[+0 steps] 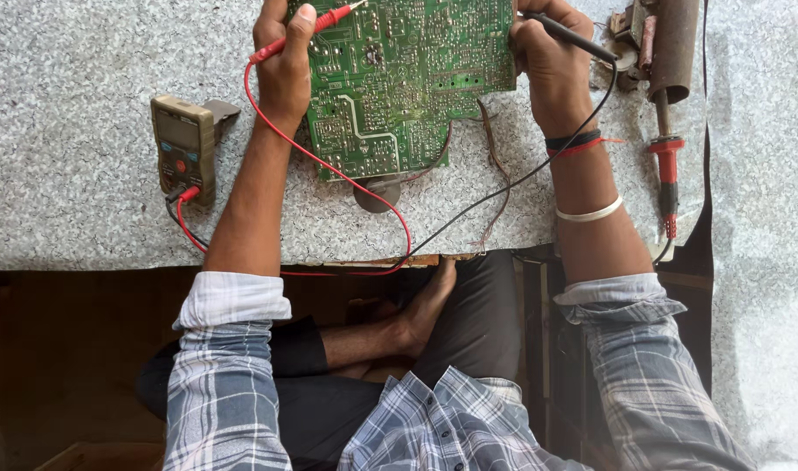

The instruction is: The person uses a multimeter to test various points on a green circuit board. They hold the board with one hand and probe different areas with the multimeter leads, checking for continuity or voltage.

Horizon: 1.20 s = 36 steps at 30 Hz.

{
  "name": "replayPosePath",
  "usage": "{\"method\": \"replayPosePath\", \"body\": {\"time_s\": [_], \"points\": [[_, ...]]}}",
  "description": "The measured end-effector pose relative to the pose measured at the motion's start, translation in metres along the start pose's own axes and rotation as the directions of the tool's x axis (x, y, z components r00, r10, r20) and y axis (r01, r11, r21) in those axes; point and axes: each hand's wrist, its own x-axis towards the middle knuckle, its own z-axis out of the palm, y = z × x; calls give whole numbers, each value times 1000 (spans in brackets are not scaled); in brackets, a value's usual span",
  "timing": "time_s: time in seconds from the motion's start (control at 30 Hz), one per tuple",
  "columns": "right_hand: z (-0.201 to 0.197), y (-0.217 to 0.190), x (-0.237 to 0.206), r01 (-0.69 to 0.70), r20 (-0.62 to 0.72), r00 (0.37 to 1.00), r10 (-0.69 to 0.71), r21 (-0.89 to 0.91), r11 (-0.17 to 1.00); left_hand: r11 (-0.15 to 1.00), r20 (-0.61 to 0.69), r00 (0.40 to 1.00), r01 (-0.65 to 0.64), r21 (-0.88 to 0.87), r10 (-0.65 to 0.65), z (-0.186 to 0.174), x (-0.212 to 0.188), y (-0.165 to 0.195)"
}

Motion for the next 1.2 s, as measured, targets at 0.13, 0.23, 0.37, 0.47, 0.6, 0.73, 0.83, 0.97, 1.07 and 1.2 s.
{"method": "replayPosePath", "body": {"time_s": [0.13, 0.23, 0.37, 0.47, 0.6, 0.73, 0.83, 0.97, 1.07, 1.2], "points": [[-2, 0, 1, -22, 12, 1000, 21, 36, 999, 996, 9, 999, 49, -72, -48, 0, -2, -2], [-3, -2, -1, -44, 18, 999, 44, 29, 999, 997, 24, 1000, 17, -81, -15, 1, -3, 2], [-2, -5, -2, -42, 18, 999, 41, 26, 999, 995, 21, 998, 56, -87, -55, 2, 0, 9], [0, -8, -3, -19, 25, 999, 19, -13, 1000, 997, 35, 999, 8, -76, -5, 4, 3, 13], [3, -10, -1, -26, -6, 1000, 26, -28, 999, 1000, 26, 1000, -17, -19, 18, 5, 5, 14], [4, -11, 1, -45, -19, 999, 44, -35, 998, 1000, 29, 999, -14, 8, 14, 4, 4, 15], [4, -10, 2, -71, -43, 997, 69, -43, 997, 998, 38, 998, 57, -22, -56, 3, 3, 17], [5, -9, 2, -60, -50, 997, 59, -32, 998, 999, 47, 998, 45, -11, -44, 4, 4, 17], [4, -10, 1, -56, -51, 997, 55, -27, 998, 1000, 44, 999, 24, -13, -23, 5, 5, 15], [5, -12, 0, -83, -47, 995, 85, 41, 996, 1000, 33, 999, 4, 16, -4, 4, 5, 12]]}}
